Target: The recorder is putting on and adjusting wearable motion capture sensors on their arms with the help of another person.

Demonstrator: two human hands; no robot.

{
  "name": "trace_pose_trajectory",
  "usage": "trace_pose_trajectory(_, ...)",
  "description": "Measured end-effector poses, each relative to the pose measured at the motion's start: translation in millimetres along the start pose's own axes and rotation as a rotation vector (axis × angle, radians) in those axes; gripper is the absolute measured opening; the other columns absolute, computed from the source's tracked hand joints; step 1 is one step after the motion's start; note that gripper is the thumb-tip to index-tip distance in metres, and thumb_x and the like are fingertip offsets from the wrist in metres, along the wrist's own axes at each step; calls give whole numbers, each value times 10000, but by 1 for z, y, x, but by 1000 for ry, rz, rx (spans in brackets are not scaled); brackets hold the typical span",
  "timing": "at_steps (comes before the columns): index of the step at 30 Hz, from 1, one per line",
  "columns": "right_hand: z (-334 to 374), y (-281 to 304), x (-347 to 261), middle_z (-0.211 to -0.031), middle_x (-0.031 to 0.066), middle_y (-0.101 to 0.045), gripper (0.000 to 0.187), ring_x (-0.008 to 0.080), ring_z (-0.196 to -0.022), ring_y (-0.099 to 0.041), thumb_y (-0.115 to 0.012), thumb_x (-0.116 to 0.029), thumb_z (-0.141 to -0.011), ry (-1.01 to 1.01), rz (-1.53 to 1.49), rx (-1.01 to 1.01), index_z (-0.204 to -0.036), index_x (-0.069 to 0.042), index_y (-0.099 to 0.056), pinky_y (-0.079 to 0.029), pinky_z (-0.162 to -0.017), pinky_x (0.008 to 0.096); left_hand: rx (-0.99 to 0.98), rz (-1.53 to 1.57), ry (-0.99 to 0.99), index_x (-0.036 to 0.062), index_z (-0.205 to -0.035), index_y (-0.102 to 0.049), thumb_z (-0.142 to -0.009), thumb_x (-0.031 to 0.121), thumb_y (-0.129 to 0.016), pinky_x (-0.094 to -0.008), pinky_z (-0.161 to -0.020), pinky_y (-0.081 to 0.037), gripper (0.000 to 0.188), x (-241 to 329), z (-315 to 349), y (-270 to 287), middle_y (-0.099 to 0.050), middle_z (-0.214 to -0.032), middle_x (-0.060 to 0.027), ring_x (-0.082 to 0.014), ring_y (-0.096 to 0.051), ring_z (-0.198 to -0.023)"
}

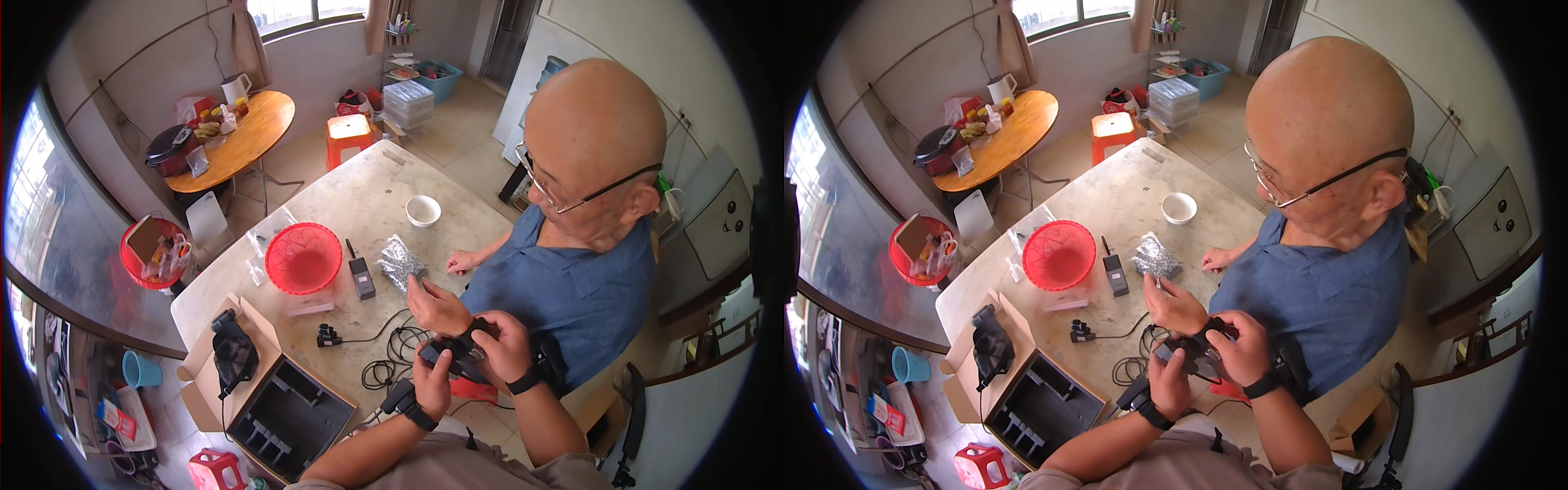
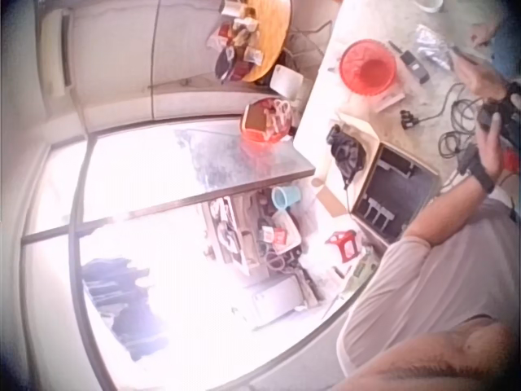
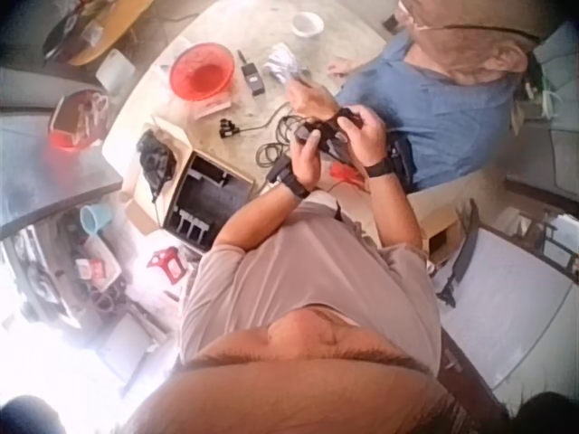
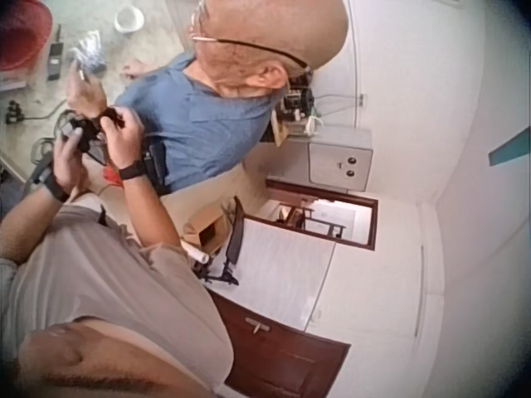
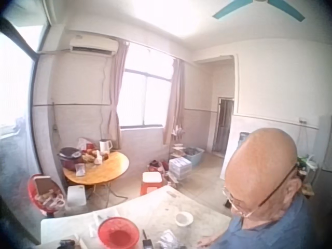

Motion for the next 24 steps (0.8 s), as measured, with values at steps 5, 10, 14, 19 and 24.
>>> trace_pose_trajectory(5, 4, -6, -29, -909, 126, -666, 166, 270, -812, -649, -718, 15, -733, 259, 277, 96, -872, 2, -627, -515, -741, 346, 42, -97, -33, 24, -1230, -474, -950, 152, -543, -267, -834, -440, 315, 5, 1, -2, -573, -1115, -71, -131, -557, -977)
trace_pose_trajectory(10, 22, -18, -58, -920, 130, -636, 168, 323, -805, -620, -719, 24, -723, 574, 578, 160, -856, -3, -621, -511, -729, 390, 18, -54, -44, 11, -1252, -451, -948, 107, -566, -276, -886, -441, 339, 8, 1, 1, -553, -1133, -73, -136, -542, -1013)
trace_pose_trajectory(14, 36, -31, -67, -930, 127, -631, 149, 326, -822, -627, -702, 36, -740, 711, 687, 202, -859, 6, -616, -522, -726, 409, -4, -4, -92, 1, -1275, -428, -944, 66, -590, -279, -922, -443, 374, 13, 1, 2, -537, -1153, -71, -135, -533, -1046)
trace_pose_trajectory(19, 45, -35, -67, -966, 130, -642, 176, 332, -925, -658, -687, 50, -755, 663, 598, 161, -909, 6, -613, -535, -802, 416, -8, -13, -59, 2, -1287, -413, -950, 68, -583, -279, -906, -453, 384, 14, 1, 0, -541, -1149, -70, -132, -540, -1035)
trace_pose_trajectory(24, 58, -44, -76, -1022, 124, -655, 160, 316, -1008, -656, -682, 21, -777, 738, 695, 57, -921, -5, -617, -505, -897, 470, -9, -39, -60, 33, -1268, -425, -952, 88, -534, -320, -928, -444, 339, 18, 1, -4, -542, -1149, -93, -173, -537, -1069)
Point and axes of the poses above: each hand's wrist, its own z-axis away from the middle knuckle, its own y-axis out of the back of the hand, x = y × z, the point moved 4 cm from there along -z, towards the middle knuckle
